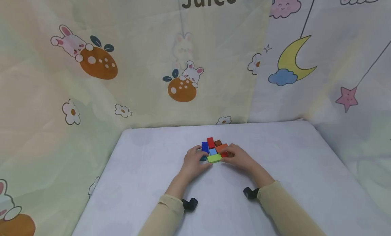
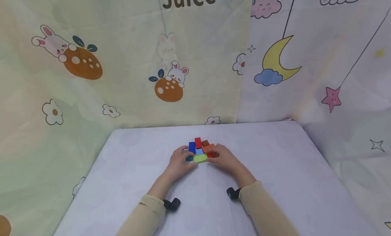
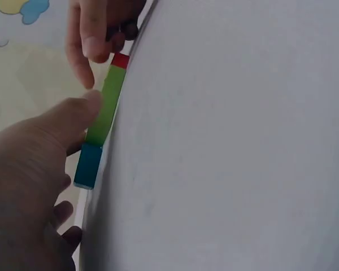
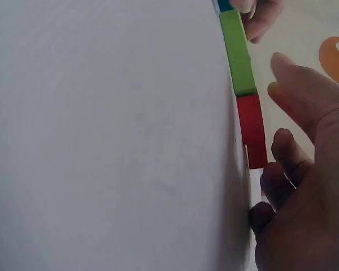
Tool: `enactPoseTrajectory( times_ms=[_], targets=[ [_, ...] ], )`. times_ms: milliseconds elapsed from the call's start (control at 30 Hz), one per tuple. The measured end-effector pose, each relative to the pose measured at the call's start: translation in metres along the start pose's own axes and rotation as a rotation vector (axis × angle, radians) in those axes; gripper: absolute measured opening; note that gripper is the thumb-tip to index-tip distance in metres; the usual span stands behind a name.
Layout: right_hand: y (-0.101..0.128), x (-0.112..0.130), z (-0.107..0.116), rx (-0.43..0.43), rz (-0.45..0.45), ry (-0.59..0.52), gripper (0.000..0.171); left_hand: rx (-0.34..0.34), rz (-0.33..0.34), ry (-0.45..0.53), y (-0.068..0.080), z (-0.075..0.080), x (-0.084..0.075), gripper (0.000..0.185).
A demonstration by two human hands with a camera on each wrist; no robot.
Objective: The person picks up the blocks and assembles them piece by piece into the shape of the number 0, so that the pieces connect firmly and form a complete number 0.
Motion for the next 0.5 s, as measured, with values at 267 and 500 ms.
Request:
enactPoseTrajectory(
  times_ms=[267,500],
  targets=[
    [0.0007,0.0021,-0.0053,-0.030,-0.031,0.093,0.038,-0.009,0.014,-0.017,0.0001,0.0008,-0.0037,0.041],
    [-0.0007,0.0053,-0.0048,-0.049,-0.018,0.148,0.039,-0.017,0.004,-0.010,0.0006,0.0010,-0.0054,0.039]
  ],
)
Point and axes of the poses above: each hand's wrist, its own y-axis away from the middle knuckle, its own z-axis out of the back of the hand, x = y × z, the point moved 8 cm from there along -y, towards the middle knuckle, and after that the axes turned 3 degrees about -x, right-handed, at the moved point
